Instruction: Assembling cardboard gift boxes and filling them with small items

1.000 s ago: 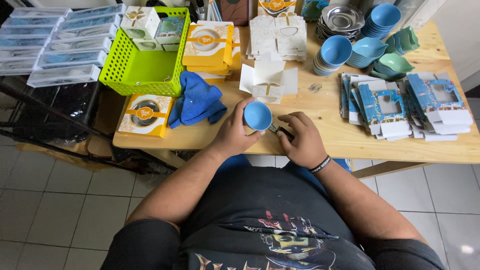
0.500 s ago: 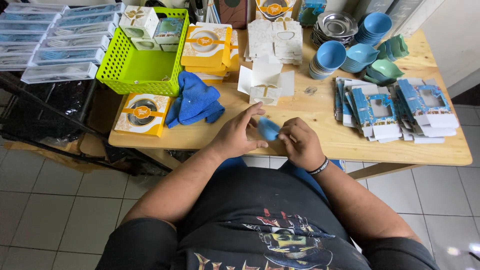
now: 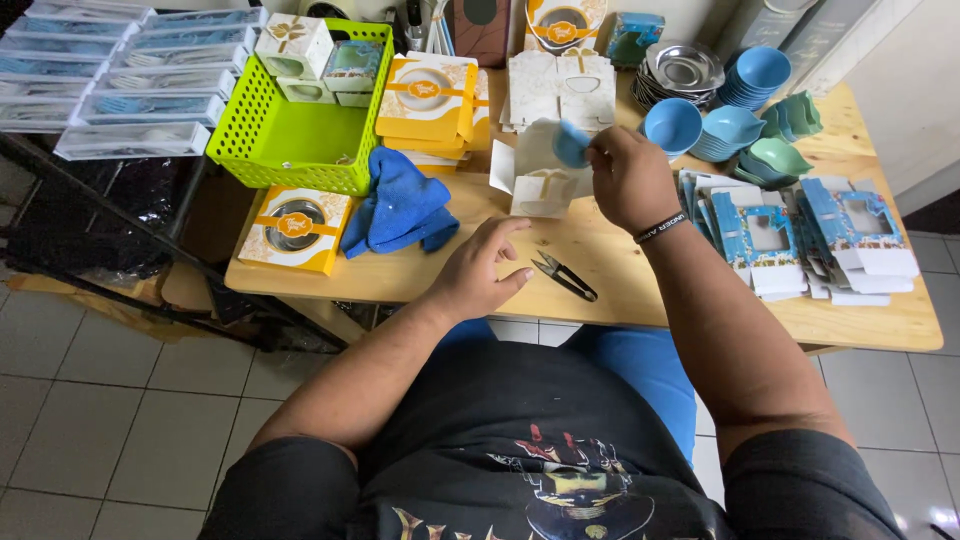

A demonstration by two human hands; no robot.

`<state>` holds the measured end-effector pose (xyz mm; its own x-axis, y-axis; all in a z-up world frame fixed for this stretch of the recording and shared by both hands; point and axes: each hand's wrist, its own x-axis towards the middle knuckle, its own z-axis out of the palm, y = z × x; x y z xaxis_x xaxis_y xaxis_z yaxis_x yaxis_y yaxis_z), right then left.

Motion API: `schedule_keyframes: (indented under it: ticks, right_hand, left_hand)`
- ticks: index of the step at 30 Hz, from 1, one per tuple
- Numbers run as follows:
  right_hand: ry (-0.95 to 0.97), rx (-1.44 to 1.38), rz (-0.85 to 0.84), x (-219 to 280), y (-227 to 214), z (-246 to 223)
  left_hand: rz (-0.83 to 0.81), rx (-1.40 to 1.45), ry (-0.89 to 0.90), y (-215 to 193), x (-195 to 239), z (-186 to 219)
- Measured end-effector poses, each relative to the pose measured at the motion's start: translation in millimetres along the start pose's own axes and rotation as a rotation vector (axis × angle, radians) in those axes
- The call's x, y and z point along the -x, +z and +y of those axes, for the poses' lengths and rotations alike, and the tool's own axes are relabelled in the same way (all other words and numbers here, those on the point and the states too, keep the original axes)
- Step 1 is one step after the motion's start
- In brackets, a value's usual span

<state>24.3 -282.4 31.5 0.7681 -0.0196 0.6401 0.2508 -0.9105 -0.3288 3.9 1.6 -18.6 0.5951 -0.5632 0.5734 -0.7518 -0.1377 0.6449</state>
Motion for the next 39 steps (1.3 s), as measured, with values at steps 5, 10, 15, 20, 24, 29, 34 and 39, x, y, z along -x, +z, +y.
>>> schedule_keyframes:
  ticks: [5, 10, 15, 20, 24, 29, 34, 39]
  right_hand:
    - [-0.134, 0.005, -0.08, 0, -1, -16]
    - [-0.217, 0.016, -0.115, -2, -1, -23]
    - [-0.207, 0.007, -0.22, -7, -11, -43]
    - [-0.212, -0.046, -0.302, -3, -7, -31]
    - [-0.254, -0.048, -0.266, -8, -5, -35]
    - [-0.293, -0.034, -0.318, -15, 0, -31]
    - [-0.334, -0.07, -0.374, -7, -10, -34]
    - [-0.162, -0.254, -0.48, -8, -37, -50]
  left_hand:
    - [-0.024, 0.05, -0.012, -2, 3, 0]
    - [-0.013, 0.044, -0.001, -2, 1, -1]
    - [-0.035, 0.057, -0.022, -4, 0, 2]
    - [-0.041, 0.044, -0.034, -5, -1, 8]
    - [-0.058, 0.027, -0.029, -5, -1, 8]
    - [-0.038, 0.03, -0.016, -3, -2, 7]
    - [0.034, 0.055, 0.013, -5, -1, 2]
    - [0.247, 0.233, -0.263, -5, -4, -18]
